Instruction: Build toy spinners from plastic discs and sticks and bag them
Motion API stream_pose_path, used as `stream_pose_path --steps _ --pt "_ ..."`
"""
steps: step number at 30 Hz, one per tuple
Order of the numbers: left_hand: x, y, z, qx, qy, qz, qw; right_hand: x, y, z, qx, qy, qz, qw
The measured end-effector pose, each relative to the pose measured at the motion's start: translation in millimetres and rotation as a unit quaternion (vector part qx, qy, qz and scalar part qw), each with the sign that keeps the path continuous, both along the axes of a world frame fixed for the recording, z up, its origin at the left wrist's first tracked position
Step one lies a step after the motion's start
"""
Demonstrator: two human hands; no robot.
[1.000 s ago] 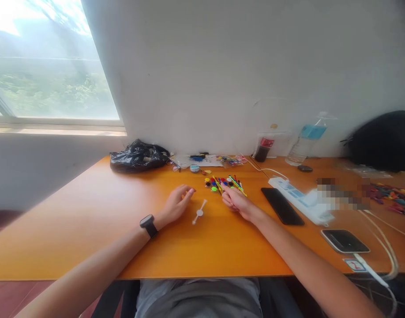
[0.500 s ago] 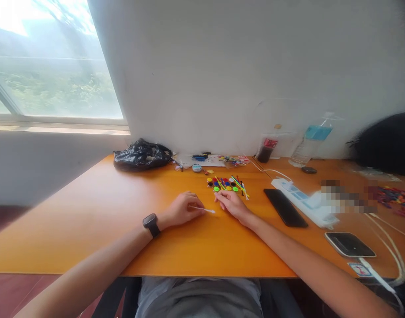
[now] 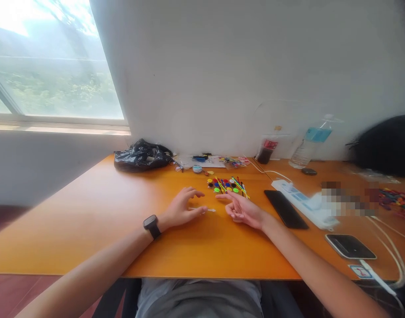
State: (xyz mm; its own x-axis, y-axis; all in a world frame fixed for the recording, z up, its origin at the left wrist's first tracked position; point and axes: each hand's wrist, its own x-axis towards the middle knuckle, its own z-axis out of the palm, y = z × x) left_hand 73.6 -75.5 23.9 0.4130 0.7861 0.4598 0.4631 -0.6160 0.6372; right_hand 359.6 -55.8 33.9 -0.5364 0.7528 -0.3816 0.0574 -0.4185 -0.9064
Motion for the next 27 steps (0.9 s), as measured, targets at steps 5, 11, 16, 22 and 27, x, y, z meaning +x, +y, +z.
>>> stream_pose_path --steps 5,11,16,22,27 --pt "0 -2 4.8 -0.025 -0.022 0.02 0.999 -3 -4 -0.9 -0.002 -0.003 0.025 1.0" --pt "0 2 3.9 -0.031 -0.04 0.044 0.998 -6 -7 -3.5 0.024 -0.017 0.015 0.999" --pt "-2 2 3.5 -0.033 -0.036 0.035 0.998 -5 -3 -7.3 0.076 -0.038 -0.015 0.996" --pt "-1 3 4.9 -0.031 -0.038 0.036 0.998 -4 10 -23.7 0.398 -0.231 -0.149 0.875" --pt "-1 4 4.9 -0.039 -0.043 0.044 0.997 -3 10 -32.5 0.496 -0.331 -0.093 0.797"
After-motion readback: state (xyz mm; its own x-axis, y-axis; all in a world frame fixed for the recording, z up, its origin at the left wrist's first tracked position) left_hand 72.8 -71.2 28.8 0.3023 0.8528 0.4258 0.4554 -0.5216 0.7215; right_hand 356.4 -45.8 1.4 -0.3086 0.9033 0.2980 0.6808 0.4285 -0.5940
